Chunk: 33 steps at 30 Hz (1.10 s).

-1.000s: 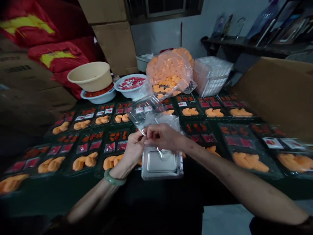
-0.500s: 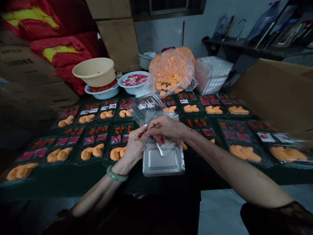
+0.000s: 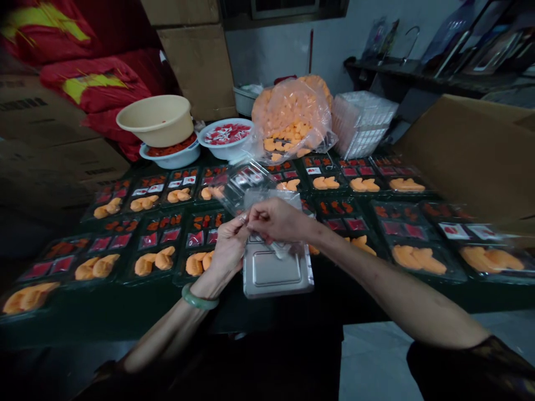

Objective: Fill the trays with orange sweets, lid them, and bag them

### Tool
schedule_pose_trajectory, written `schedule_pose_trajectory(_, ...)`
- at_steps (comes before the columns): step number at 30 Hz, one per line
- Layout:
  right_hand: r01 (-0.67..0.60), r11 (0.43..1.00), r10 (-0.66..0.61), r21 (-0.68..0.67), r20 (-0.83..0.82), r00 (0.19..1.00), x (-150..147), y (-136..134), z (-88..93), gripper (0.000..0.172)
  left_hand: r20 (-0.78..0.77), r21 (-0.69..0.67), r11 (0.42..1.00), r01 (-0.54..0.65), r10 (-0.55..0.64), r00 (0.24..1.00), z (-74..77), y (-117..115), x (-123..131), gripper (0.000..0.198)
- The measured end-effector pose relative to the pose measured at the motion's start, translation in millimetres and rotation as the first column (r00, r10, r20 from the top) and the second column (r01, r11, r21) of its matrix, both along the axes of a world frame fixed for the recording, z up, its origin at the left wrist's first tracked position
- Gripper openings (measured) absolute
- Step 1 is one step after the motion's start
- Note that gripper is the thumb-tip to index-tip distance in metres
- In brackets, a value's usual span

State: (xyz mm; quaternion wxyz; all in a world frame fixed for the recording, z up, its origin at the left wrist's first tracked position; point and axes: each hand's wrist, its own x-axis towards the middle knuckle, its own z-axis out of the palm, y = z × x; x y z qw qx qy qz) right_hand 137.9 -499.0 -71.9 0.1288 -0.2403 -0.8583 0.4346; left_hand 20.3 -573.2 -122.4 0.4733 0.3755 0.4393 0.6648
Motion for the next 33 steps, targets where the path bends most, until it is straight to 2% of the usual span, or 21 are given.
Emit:
schedule_pose_trajectory(1, 0.065, 0.978, -0.071, 0.197, 0.027, 0.997, -1.7, -6.0, 1.1, 0.014, 0.020, -0.015, 1.000, -0.018, 0.018, 1.000, 0.3, 0.9, 0.9, 0.014)
schedule_pose_trajectory(3, 0.121, 0.859, -0.182, 0.498, 0.074, 0.981, -4.9, -16.6, 3.8, 0.013, 0.066, -0.046, 0.998, -0.044, 0.047, 0.997, 2.2, 2.1, 2.5, 0.014)
schedule_pose_trajectory(4, 0.113, 0.815, -0.206, 0.569, 0.103, 0.973, -6.3, -20.5, 5.4, 0.015, 0.096, -0.052, 0.998, -0.042, 0.047, 0.994, 3.9, 2.0, 3.2, 0.014)
schedule_pose_trajectory(5, 0.099, 0.797, -0.217, 0.596, 0.129, 0.968, -7.4, -23.1, 7.2, 0.017, 0.131, -0.047, 0.998, -0.031, 0.036, 0.991, 5.9, 1.5, 3.6, 0.014)
schedule_pose_trajectory(9, 0.085, 0.797, -0.196, 0.598, 0.124, 0.973, -8.7, -25.4, 16.6, 0.016, 0.257, 0.038, 0.998, -0.040, 0.028, 0.966, 13.6, -2.4, 2.3, 0.013)
schedule_pose_trajectory(15, 0.128, 0.844, -0.174, 0.521, 0.041, 0.984, -0.1, -20.6, 25.5, 0.008, 0.120, -0.066, 0.993, -0.099, 0.106, 0.987, 13.4, 3.7, 3.3, 0.039)
schedule_pose_trajectory(20, 0.214, 0.843, -0.219, 0.493, -0.049, 0.975, 18.3, -16.2, 30.4, 0.002, 0.126, -0.170, 0.981, -0.090, 0.112, 0.986, 10.0, 11.8, 17.8, 0.048)
schedule_pose_trajectory(22, 0.181, 0.822, -0.214, 0.540, -0.002, 0.977, 24.0, -19.8, 31.6, 0.004, 0.131, -0.159, 0.984, -0.086, 0.107, 0.986, 7.9, 15.6, 23.7, 0.041)
schedule_pose_trajectory(23, 0.156, 0.788, -0.214, 0.596, 0.026, 0.977, 26.1, -22.9, 31.1, 0.007, 0.128, -0.132, 0.989, -0.073, 0.090, 0.988, 6.4, 17.6, 25.8, 0.037)
schedule_pose_trajectory(26, 0.128, 0.598, -0.246, 0.791, 0.029, 0.969, 31.4, -32.0, 25.2, 0.014, 0.120, -0.053, 0.999, -0.003, 0.009, 0.993, 0.7, 22.4, 26.0, 0.027)
schedule_pose_trajectory(27, 0.140, 0.555, -0.261, 0.820, 0.011, 0.965, 33.6, -33.1, 22.1, 0.016, 0.113, -0.053, 0.999, 0.013, -0.007, 0.994, -1.4, 23.4, 24.2, 0.025)
schedule_pose_trajectory(28, 0.154, 0.542, -0.276, 0.826, 0.002, 0.961, 36.1, -32.4, 18.6, 0.022, 0.103, -0.067, 0.998, 0.017, -0.010, 0.995, -3.5, 24.1, 21.9, 0.025)
schedule_pose_trajectory(30, 0.161, 0.584, -0.286, 0.796, 0.015, 0.958, 41.8, -26.3, 11.1, 0.041, 0.063, -0.110, 0.994, 0.002, 0.004, 0.998, -7.3, 25.1, 17.3, 0.024)
schedule_pose_trajectory(31, 0.147, 0.607, -0.269, 0.781, 0.029, 0.963, 44.6, -21.5, 7.3, 0.044, 0.034, -0.122, 0.992, -0.005, 0.009, 0.999, -8.7, 25.6, 15.7, 0.023)
schedule_pose_trajectory(33, 0.100, 0.626, -0.206, 0.773, 0.040, 0.978, 49.3, -11.5, 0.9, 0.033, -0.003, -0.121, 0.993, -0.011, 0.010, 1.000, -10.2, 26.9, 15.3, 0.022)
